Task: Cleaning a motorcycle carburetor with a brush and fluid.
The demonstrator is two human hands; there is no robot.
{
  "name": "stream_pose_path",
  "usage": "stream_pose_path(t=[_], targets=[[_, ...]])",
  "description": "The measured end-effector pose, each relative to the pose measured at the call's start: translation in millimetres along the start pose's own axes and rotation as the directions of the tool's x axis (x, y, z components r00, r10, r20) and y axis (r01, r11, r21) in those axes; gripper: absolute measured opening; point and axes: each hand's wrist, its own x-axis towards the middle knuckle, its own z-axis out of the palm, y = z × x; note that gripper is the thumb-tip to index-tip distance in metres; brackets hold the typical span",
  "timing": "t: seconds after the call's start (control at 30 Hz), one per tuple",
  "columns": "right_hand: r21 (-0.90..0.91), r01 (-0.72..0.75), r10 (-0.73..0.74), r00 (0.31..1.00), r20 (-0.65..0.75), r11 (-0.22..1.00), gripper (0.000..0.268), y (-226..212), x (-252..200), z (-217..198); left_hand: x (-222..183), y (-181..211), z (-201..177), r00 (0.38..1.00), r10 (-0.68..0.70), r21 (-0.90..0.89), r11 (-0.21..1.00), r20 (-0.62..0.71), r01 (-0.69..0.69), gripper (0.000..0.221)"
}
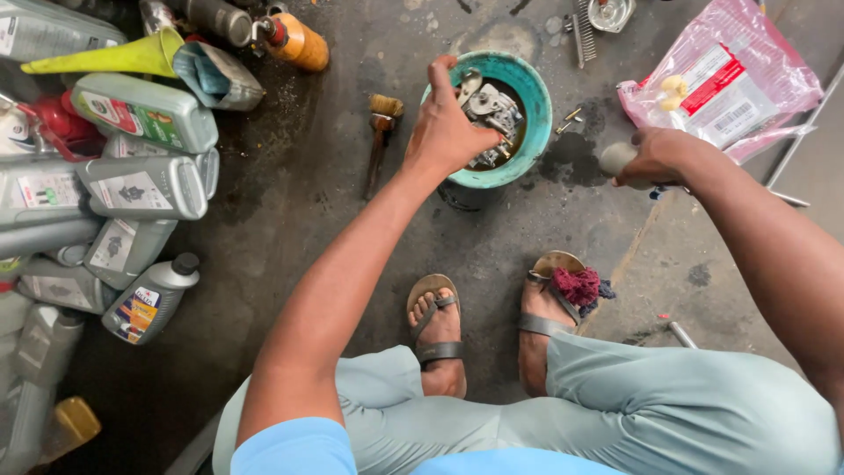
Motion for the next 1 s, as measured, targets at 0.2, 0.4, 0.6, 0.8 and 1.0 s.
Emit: stream_pose_path(t=[0.2,0.4,0.6,0.8,1.0], targets=[[-0.164,-0.061,0.092,0.977,0.193,0.985,0.079,10,25,15,-26,4,-12,0.975,0.211,0.067,0.974,0.062,-0.215,0.1],[-0.396,0.159,-0.29,0.91,-0.296,0.904,0.037,-61,-37,-44,-75,-14,-43,0.821,0.559,0.115,0.814,0.113,-0.57,0.109],[-0.412,0.756,-0.861,0.451,-0.235,0.509,0.027,-216,-32,12,-103,32,-132,0.822,0.524,-0.196,0.802,-0.224,-0.564,0.112],[-0.468,0.882,-0.984,-0.024,-0.175,0.061,0.031,-338,-10,116,-92,59,-188,0.894,0.318,-0.357,0.833,-0.316,-0.423,0.113],[-0.547,0.837,-0.996,-0.061,-0.067,-0.015,0.027,-336,-18,126,-79,47,-175,0.953,0.195,-0.635,0.712,-0.232,-0.3,0.106]])
